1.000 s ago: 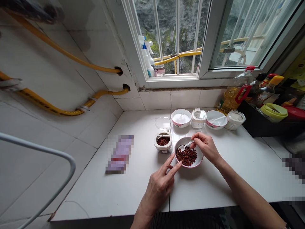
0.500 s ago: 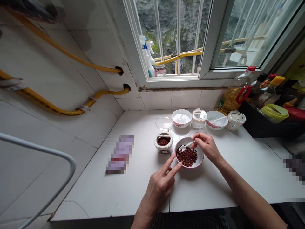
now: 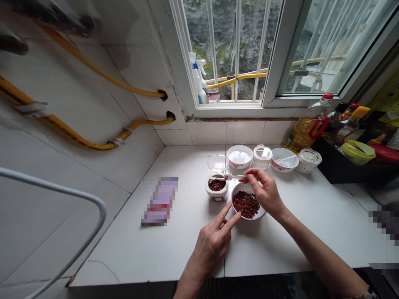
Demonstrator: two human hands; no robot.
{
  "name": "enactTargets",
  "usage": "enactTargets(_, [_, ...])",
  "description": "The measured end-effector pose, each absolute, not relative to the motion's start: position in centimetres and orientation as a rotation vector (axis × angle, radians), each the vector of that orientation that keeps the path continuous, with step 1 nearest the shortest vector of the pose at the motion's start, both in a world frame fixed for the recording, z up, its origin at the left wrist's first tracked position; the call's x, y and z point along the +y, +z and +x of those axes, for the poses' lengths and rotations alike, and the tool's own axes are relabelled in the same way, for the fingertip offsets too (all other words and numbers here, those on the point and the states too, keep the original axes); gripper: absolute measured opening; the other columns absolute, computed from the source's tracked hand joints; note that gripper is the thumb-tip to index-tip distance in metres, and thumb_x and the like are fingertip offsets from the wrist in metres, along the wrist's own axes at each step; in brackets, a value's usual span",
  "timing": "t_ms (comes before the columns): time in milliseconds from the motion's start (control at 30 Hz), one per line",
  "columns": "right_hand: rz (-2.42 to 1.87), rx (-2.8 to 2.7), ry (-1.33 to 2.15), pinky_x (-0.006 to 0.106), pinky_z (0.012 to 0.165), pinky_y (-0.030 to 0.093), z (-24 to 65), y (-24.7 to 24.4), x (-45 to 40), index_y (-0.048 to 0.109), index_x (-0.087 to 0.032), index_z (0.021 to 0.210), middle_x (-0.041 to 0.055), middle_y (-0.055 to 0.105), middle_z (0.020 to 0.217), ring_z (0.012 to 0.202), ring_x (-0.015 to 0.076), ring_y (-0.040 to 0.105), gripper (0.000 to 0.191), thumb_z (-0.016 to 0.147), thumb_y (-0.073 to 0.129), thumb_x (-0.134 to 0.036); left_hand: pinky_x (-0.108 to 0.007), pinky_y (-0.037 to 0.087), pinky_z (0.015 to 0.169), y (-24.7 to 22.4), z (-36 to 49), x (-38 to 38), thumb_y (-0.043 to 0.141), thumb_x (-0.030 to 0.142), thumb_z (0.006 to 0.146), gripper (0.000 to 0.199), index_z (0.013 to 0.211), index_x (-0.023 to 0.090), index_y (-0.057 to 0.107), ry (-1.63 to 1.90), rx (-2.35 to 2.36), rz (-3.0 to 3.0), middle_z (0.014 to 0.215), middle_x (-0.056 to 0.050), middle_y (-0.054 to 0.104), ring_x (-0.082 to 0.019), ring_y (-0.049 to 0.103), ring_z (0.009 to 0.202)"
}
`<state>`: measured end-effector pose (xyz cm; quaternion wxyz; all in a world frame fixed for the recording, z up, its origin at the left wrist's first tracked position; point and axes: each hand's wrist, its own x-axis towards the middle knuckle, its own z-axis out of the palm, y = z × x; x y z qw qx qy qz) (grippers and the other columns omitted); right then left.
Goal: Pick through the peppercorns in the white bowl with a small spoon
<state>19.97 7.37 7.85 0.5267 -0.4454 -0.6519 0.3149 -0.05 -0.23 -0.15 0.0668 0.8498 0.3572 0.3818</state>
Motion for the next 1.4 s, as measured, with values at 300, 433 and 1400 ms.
enactTargets(300, [-0.818, -2.043, 0.064, 0.046, 0.094, 0.054, 19.4, 7.2, 7.1, 0.064, -0.023, 0.106, 0.005, 0.079, 0.09, 0.077, 0.0213, 0.072, 0.023, 0.097, 0.046, -0.011, -0.025, 0.063, 0.079, -0.1, 0.0, -0.1, 0.04, -0.004, 0.086, 0.069, 0.149, 0.022, 0.049, 1.147, 1.078, 2.593, 0.156, -0.018, 0.047, -0.017, 0.074, 0.101])
enactTargets(433, [-0.965, -1.918, 0.149, 0.042, 0.086, 0.055, 21.6, 8.0, 6.8, 0.063, -0.025, 0.094, 0.0015, 0.075, 0.074, 0.075, 0.0221, 0.07, 0.016, 0.096, 0.051, -0.015, -0.026, 0.063, 0.082, 0.1, 0.0, -0.1, 0.041, -0.005, 0.087, 0.068, 0.149, 0.022, 0.05, 1.159, 1.085, 2.597, 0.155, -0.017, 0.049, -0.018, 0.073, 0.106])
enactTargets(1400, [-1.33, -1.334, 1.123, 0.032, 0.068, 0.052, 23.1, 7.1, 7.3, 0.064, -0.021, 0.08, 0.0019, 0.073, 0.059, 0.059, 0.0195, 0.067, 0.022, 0.081, 0.063, -0.043, -0.023, 0.06, 0.068, -0.1, 0.2, -0.2, 0.042, -0.005, 0.09, 0.056, 0.139, 0.017, 0.058, 1.227, 1.055, 2.548, 0.147, -0.023, 0.056, -0.009, 0.066, 0.071])
